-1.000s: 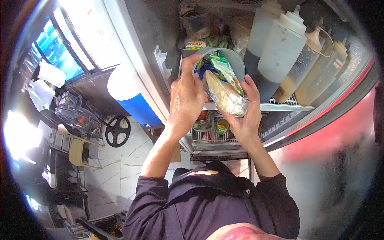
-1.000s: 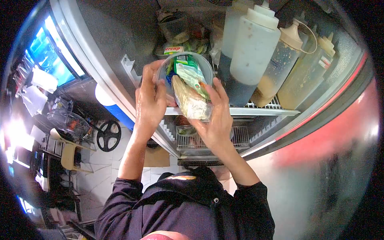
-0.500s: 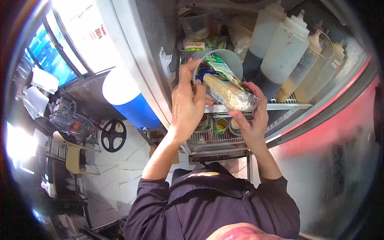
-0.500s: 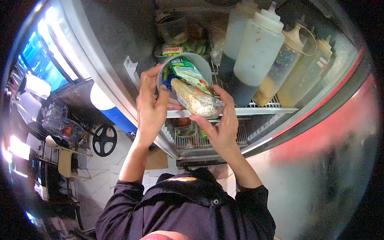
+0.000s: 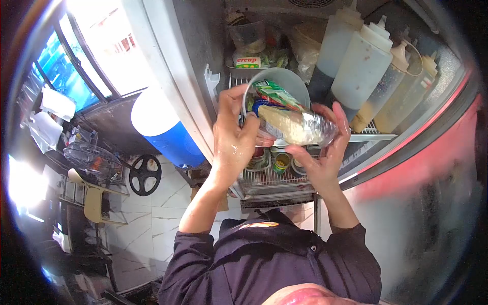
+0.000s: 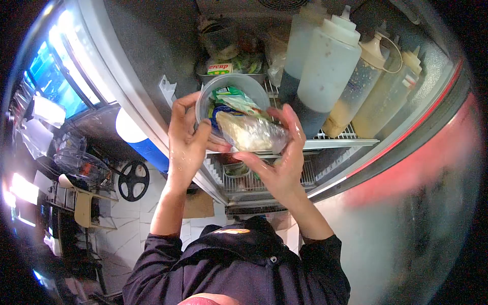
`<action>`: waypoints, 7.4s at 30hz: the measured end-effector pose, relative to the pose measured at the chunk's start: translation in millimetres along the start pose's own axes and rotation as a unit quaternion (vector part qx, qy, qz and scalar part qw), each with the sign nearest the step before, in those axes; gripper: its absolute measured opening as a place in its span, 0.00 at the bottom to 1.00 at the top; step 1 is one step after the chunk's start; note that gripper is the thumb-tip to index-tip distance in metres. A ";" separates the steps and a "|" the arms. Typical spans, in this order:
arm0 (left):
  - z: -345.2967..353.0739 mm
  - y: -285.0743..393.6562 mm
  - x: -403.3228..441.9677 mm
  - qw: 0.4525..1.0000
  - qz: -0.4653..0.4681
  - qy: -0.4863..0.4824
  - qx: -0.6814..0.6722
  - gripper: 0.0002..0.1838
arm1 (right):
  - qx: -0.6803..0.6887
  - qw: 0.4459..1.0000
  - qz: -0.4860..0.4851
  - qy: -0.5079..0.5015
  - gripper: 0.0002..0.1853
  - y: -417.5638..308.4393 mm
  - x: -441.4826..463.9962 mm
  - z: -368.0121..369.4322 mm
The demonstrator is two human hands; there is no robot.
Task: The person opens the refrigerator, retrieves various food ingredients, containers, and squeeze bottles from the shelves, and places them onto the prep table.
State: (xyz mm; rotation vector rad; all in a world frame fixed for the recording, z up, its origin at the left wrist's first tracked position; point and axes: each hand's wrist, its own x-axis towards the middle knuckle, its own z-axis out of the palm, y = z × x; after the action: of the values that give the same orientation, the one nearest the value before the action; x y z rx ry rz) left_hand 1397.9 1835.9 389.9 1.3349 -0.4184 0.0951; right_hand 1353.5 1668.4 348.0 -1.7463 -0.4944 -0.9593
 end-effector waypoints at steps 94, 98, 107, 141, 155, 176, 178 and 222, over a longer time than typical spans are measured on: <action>81.0 -29.5 -504.4 0.546 -0.057 -0.782 -0.294 0.58 | -0.567 0.431 0.445 0.543 0.10 -431.6 -632.3 118.2; 101.0 -68.4 -591.5 0.559 -0.030 -0.785 -0.266 0.54 | -0.485 0.376 0.452 0.648 0.10 -431.1 -648.6 136.4; 92.0 -129.1 -728.8 0.534 -0.167 -0.798 -0.225 0.52 | -0.517 0.296 0.521 0.611 0.10 -447.5 -670.1 186.6; 30.8 -266.4 -496.1 0.639 -0.023 -0.710 0.295 0.34 | -0.555 0.339 0.660 0.376 0.12 -581.3 -595.6 28.7; 67.5 -28.8 -715.0 0.581 0.206 -0.786 -0.042 0.39 | -0.482 0.430 0.730 0.225 0.16 -555.5 -659.4 -62.5; 105.5 -47.8 -722.2 0.446 0.049 -0.881 -0.151 0.26 | -0.637 0.305 0.634 0.315 0.13 -674.6 -607.2 -63.0; 106.9 -46.9 -721.0 0.437 0.049 -0.883 -0.163 0.25 | -0.615 0.262 0.681 0.300 0.13 -685.7 -618.7 -59.3; 123.2 -37.9 -608.7 0.498 -0.442 -0.685 -0.298 0.24 | -0.526 0.313 0.750 -0.252 0.08 -465.2 -712.6 -80.0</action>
State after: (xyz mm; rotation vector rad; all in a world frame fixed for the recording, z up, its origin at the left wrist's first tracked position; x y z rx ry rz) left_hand 818.6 1812.2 164.4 0.4774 -0.8918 -1.9607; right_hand 567.6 1852.5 66.9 -2.3321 1.7329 1.0452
